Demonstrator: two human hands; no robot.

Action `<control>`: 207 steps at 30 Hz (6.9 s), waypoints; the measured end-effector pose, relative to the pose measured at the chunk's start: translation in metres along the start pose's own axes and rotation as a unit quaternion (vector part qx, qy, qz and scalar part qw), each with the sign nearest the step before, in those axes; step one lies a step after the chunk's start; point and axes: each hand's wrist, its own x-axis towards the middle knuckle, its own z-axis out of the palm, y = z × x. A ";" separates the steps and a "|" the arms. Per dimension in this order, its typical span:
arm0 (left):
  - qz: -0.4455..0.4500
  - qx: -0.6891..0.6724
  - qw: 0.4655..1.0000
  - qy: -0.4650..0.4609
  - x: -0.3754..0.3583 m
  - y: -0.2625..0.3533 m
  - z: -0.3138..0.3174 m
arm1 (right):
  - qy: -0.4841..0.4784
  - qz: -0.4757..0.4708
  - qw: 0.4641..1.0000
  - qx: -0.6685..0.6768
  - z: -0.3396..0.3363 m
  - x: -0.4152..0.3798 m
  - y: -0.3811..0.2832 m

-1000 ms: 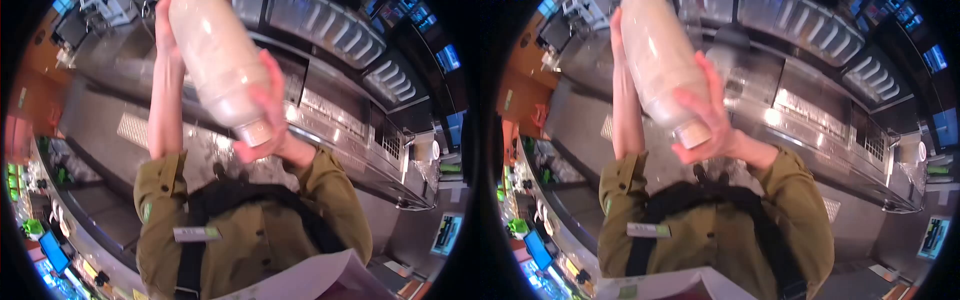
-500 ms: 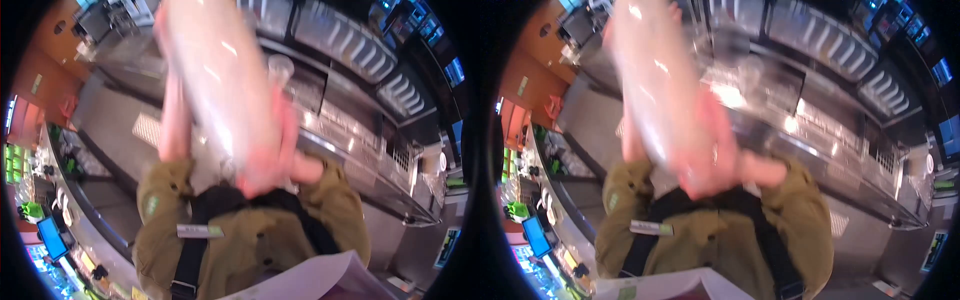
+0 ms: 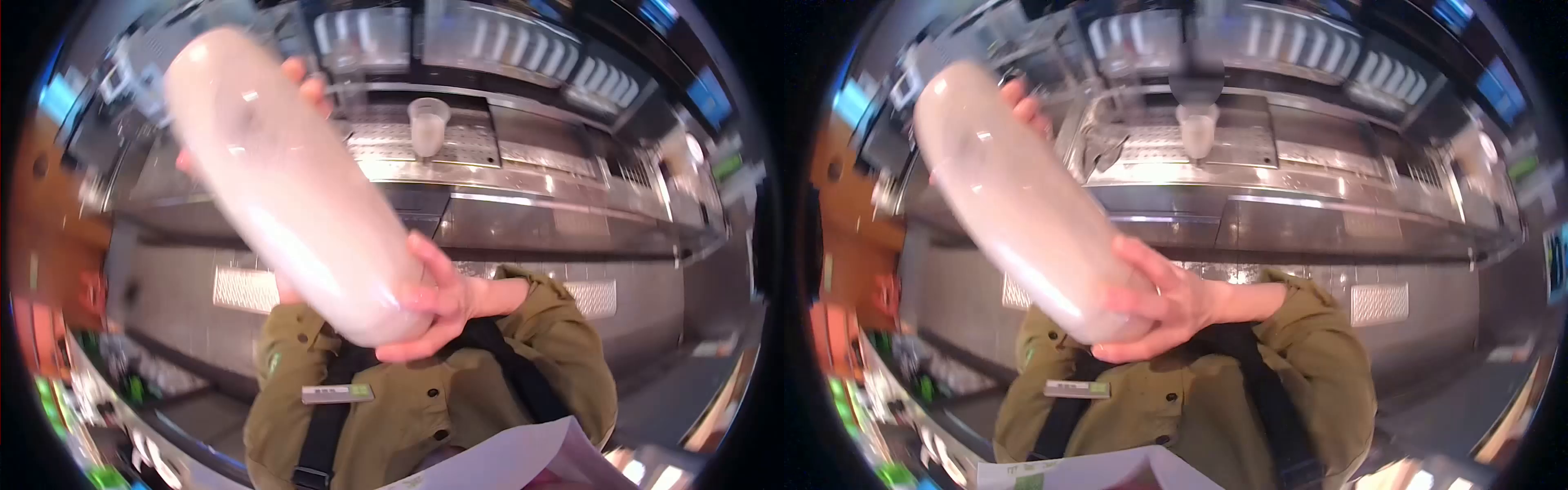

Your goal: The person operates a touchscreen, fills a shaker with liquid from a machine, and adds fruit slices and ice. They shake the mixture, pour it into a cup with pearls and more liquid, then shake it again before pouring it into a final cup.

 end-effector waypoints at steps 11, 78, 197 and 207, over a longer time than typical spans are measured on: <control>-0.073 -0.019 0.997 -0.007 -0.004 0.007 -0.012 | -0.134 -0.058 0.983 -0.111 -0.003 0.007 -0.039; -0.019 -0.012 0.994 0.110 -0.013 0.006 -0.103 | -0.120 0.116 0.969 0.181 0.020 0.038 0.054; -0.089 0.684 0.436 -0.578 0.146 -0.122 -0.070 | 0.479 0.531 0.698 0.049 -0.035 -0.065 0.305; -0.081 0.676 0.442 -0.584 0.148 -0.121 -0.070 | 0.466 0.532 0.705 0.045 -0.037 -0.064 0.304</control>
